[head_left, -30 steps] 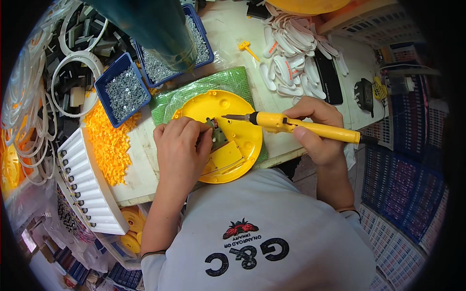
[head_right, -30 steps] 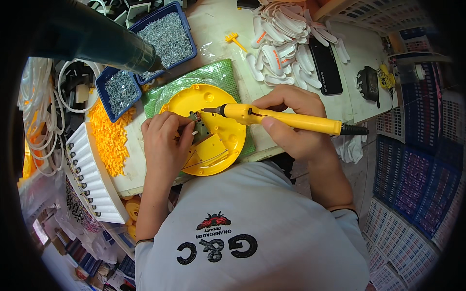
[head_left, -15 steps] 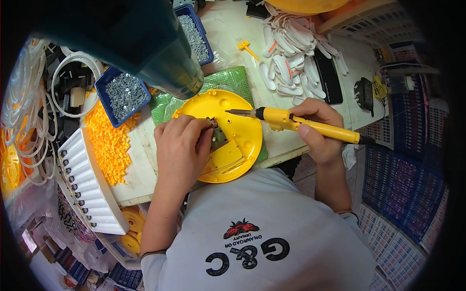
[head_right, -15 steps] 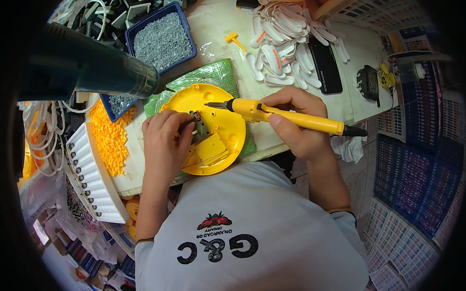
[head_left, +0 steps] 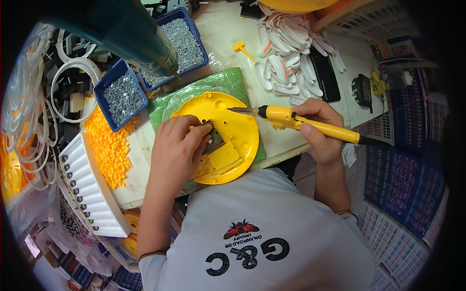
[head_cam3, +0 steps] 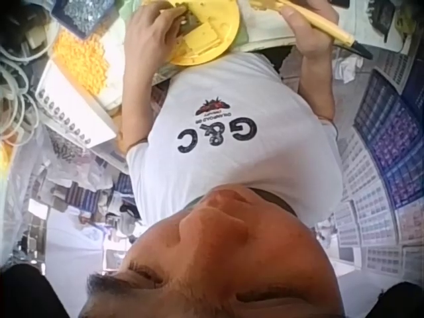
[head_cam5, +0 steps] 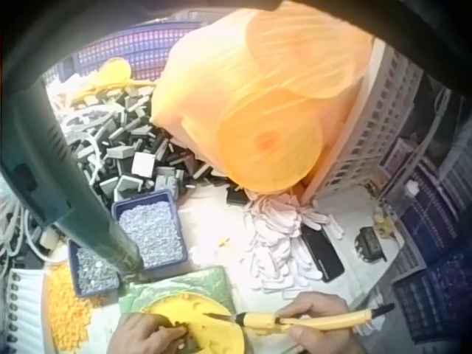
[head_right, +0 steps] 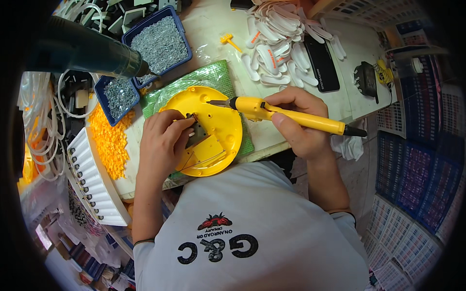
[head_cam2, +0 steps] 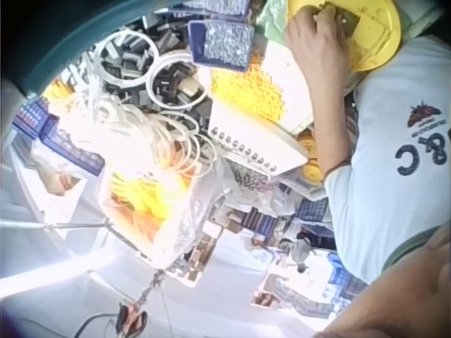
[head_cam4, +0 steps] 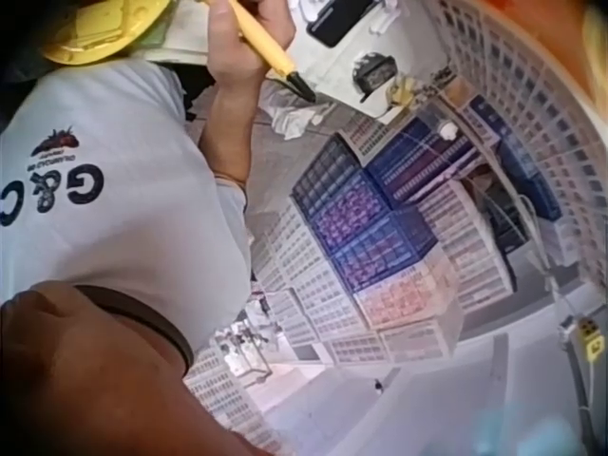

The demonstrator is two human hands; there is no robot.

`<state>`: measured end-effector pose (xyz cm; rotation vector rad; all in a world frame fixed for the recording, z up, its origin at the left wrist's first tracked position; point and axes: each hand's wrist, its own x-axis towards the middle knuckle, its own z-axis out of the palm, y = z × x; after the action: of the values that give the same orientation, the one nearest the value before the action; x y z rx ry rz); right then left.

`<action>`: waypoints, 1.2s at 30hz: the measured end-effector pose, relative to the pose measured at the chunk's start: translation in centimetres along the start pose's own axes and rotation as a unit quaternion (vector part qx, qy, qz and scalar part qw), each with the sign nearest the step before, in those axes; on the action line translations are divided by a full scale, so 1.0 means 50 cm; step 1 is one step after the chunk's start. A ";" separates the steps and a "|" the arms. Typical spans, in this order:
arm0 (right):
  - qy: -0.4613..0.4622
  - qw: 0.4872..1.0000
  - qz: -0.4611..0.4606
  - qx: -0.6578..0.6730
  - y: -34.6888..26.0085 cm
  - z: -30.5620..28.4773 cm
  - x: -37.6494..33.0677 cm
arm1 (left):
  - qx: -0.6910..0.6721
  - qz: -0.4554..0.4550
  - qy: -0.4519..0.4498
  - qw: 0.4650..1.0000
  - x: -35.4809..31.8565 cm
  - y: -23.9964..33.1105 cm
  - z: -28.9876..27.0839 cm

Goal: Assembling small plastic and metal components into yellow housings using an electric screwdriver at a factory workbench.

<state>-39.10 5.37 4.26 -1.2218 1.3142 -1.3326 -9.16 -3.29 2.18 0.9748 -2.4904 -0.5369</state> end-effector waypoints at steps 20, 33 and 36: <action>-0.028 0.999 0.006 -0.018 0.023 0.010 0.004 | -0.028 -0.126 -0.030 0.991 -0.048 0.052 -0.020; 0.064 0.997 0.041 0.031 0.037 0.053 -0.014 | -0.081 -0.089 0.001 0.993 -0.020 -0.035 -0.038; 0.039 0.999 0.008 0.013 0.037 0.055 -0.009 | -0.012 -0.087 0.031 0.996 -0.012 -0.031 -0.026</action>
<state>-36.41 5.35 2.29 -1.1500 1.3533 -1.3941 -7.25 -4.19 2.35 1.1870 -2.3534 -0.5792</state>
